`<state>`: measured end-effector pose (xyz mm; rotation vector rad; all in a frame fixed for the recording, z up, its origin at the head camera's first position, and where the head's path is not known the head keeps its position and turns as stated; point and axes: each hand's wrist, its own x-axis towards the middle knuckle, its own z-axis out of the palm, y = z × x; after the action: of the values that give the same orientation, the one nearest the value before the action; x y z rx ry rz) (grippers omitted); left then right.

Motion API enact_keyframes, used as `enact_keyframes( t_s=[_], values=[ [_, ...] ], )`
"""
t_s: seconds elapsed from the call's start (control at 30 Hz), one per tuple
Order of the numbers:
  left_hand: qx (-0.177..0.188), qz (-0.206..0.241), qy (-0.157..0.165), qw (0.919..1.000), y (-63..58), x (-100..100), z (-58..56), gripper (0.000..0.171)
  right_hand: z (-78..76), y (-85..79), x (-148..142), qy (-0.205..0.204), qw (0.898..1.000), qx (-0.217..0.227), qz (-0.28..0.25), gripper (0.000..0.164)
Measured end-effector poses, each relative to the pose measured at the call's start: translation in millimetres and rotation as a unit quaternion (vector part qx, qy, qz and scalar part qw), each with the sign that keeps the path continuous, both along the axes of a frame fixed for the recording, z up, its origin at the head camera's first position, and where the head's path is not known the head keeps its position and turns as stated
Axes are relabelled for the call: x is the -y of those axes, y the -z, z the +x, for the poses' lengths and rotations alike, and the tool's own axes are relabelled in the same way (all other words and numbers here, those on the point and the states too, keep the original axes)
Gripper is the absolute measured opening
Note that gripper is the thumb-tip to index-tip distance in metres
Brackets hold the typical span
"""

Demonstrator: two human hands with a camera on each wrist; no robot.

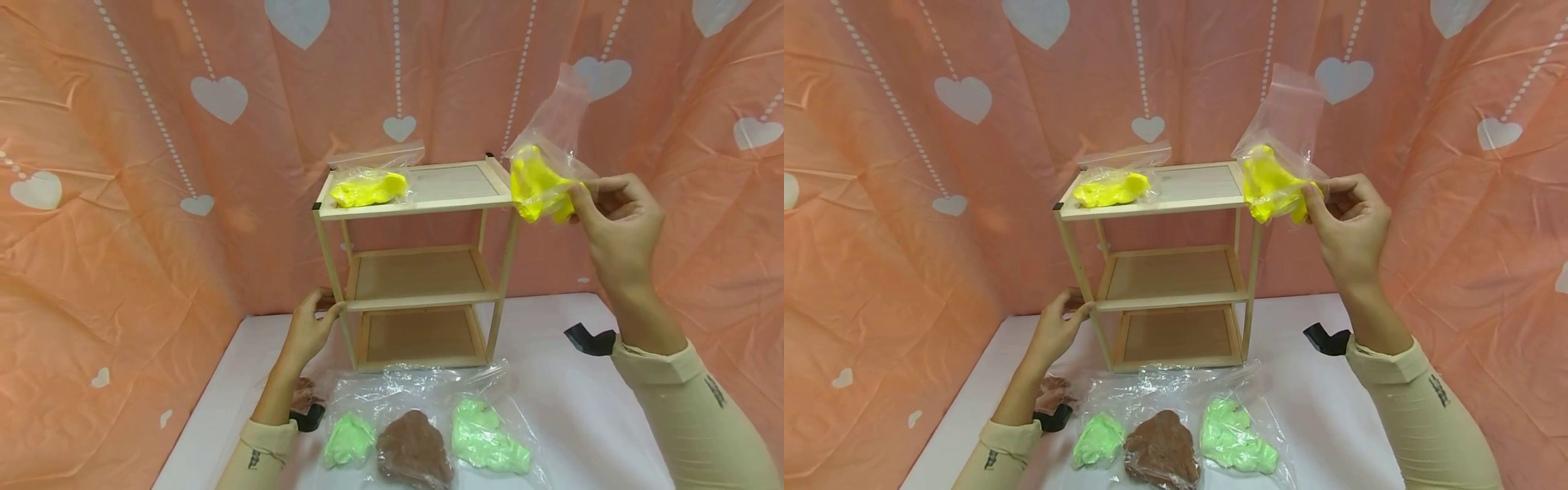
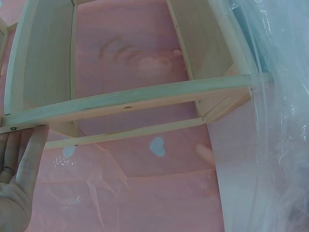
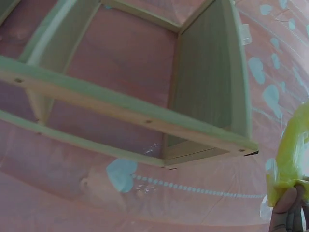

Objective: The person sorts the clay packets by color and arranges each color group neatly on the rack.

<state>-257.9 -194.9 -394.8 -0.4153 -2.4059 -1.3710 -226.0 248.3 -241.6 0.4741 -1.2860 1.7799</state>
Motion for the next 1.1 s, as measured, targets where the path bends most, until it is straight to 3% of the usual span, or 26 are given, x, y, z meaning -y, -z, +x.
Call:
enact_keyframes(
  t_s=[0.2, 0.4, 0.57, 0.93, 1.1],
  values=[
    [-0.006, -0.003, -0.002, 1.0, 0.0, 0.2, -0.1, 0.027, -6.1, -13.5, 14.5, -0.019, 0.999, -0.025, -0.005, 0.022],
    [-0.012, -0.001, 0.0, 0.9999, 0.5, 0.0, -1.1, 0.027, -12.8, -22.5, 29.7, -0.002, 0.998, -0.053, 0.027, 0.017],
    [-0.01, 0.001, 0.001, 1.0, 0.8, 0.0, -1.1, 0.027, -18.1, -28.3, 39.5, 0.004, 0.999, -0.038, 0.022, 0.014],
    [0.005, 0.006, 0.001, 1.0, 0.1, -1.2, -1.3, 0.027, -29.1, -34.9, 57.2, 0.027, 0.996, -0.026, 0.077, 0.012],
    [0.006, 0.01, 0.003, 0.9999, 0.9, -1.1, -1.8, 0.026, -31.9, -37.3, 63.1, 0.031, 0.995, 0.003, 0.099, 0.012]
  ],
)
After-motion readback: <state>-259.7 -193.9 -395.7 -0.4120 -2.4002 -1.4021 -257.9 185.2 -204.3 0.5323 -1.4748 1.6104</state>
